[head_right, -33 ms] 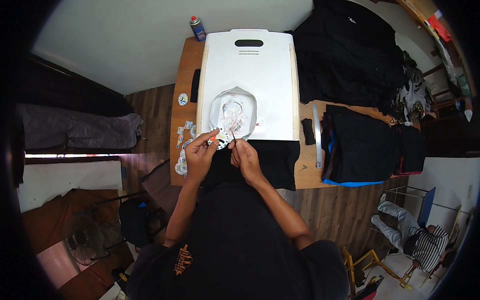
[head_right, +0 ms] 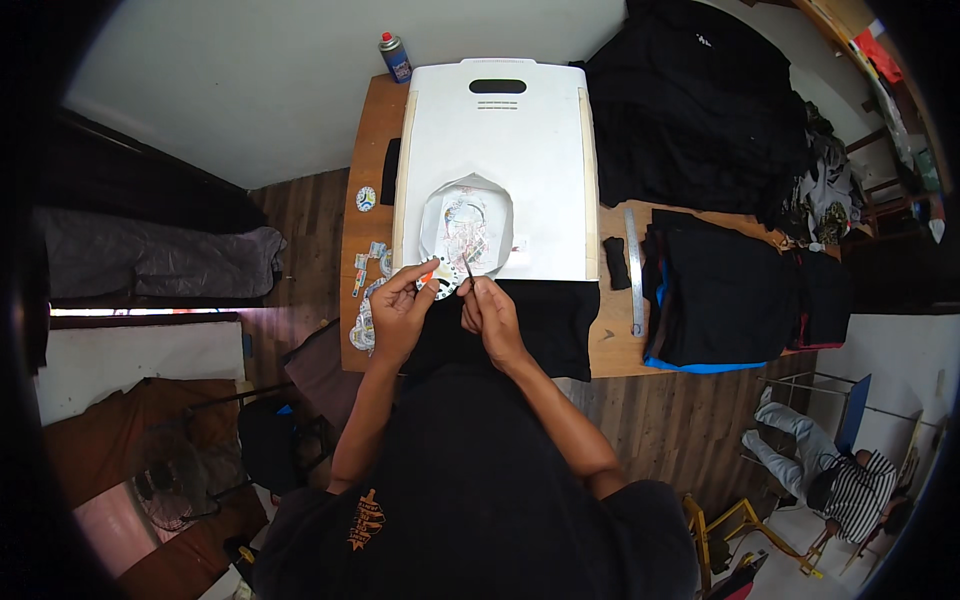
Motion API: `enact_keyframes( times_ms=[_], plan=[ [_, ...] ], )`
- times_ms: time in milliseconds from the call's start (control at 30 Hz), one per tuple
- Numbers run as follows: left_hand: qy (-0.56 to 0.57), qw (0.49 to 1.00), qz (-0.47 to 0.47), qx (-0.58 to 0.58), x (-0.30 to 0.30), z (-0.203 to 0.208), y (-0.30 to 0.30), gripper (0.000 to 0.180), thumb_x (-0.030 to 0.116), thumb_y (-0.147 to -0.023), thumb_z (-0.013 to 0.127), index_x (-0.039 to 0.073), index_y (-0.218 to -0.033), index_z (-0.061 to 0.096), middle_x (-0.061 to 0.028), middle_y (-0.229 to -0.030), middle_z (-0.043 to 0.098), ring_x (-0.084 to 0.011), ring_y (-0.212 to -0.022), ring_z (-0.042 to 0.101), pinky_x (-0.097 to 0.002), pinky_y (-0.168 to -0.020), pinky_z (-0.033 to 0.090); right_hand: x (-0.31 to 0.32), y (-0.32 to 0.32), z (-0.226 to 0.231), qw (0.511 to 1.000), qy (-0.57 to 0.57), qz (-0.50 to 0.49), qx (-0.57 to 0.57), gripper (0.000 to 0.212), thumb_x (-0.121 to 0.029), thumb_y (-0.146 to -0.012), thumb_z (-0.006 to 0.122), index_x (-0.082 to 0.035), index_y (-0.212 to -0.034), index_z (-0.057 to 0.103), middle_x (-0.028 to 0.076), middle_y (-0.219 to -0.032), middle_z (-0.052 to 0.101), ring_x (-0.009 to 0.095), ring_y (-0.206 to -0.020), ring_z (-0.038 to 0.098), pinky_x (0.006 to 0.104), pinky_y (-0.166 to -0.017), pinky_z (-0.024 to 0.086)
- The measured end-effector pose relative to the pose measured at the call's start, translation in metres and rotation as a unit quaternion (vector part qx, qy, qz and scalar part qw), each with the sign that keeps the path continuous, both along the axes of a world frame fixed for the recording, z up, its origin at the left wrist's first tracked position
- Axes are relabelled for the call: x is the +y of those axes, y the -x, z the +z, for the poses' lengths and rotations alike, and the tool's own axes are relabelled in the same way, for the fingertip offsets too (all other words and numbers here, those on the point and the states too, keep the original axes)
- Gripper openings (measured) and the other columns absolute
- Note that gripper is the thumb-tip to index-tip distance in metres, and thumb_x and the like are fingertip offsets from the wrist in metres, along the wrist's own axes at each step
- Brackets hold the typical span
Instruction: Preparing and weeding small vinyl designs on a workbench.
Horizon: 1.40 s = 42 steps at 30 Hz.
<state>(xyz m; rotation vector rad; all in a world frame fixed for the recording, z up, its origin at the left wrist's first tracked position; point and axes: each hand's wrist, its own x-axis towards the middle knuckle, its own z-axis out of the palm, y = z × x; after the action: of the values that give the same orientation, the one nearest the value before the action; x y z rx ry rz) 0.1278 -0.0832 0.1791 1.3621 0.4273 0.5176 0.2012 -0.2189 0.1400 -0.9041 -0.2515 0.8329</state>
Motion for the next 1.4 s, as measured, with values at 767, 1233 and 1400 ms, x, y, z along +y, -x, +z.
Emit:
enact_keyframes(
  times_ms=[767, 1233, 1400],
  plan=[
    [-0.041, 0.999, -0.007, -0.018, -0.001, -0.002, -0.002, 0.046, -0.007, -0.087, 0.068, -0.007, -0.129, 0.05, -0.0095, -0.103, 0.068, -0.0088, -0.09, 0.061, -0.0217, -0.083, 0.049, 0.006, -0.015, 0.022, 0.993, 0.099, -0.061, -0.022, 0.012, -0.014, -0.095, 0.066, -0.005, -0.097, 0.058, -0.011, -0.062, 0.043, -0.001, -0.052, 0.035, 0.0185, -0.047, 0.025],
    [-0.017, 0.998, -0.061, -0.003, 0.003, 0.0, 0.0, 0.041, -0.007, -0.089, 0.066, -0.006, -0.127, 0.052, -0.0066, -0.1, 0.066, -0.0081, -0.093, 0.061, -0.0217, -0.085, 0.048, 0.0, -0.022, 0.032, 0.99, 0.13, 0.002, -0.058, 0.012, -0.014, -0.095, 0.067, -0.004, -0.098, 0.061, -0.01, -0.069, 0.049, -0.002, -0.061, 0.04, 0.0165, -0.055, 0.03],
    [-0.017, 0.998, -0.056, -0.005, -0.002, -0.003, -0.002, 0.043, -0.008, -0.088, 0.065, -0.005, -0.128, 0.051, -0.0061, -0.1, 0.066, -0.0079, -0.095, 0.06, -0.0215, -0.087, 0.047, -0.002, -0.02, 0.016, 0.987, 0.13, 0.023, -0.086, 0.011, -0.013, -0.095, 0.066, -0.003, -0.097, 0.062, -0.009, -0.07, 0.05, -0.003, -0.065, 0.041, 0.0168, -0.06, 0.033]
  ],
)
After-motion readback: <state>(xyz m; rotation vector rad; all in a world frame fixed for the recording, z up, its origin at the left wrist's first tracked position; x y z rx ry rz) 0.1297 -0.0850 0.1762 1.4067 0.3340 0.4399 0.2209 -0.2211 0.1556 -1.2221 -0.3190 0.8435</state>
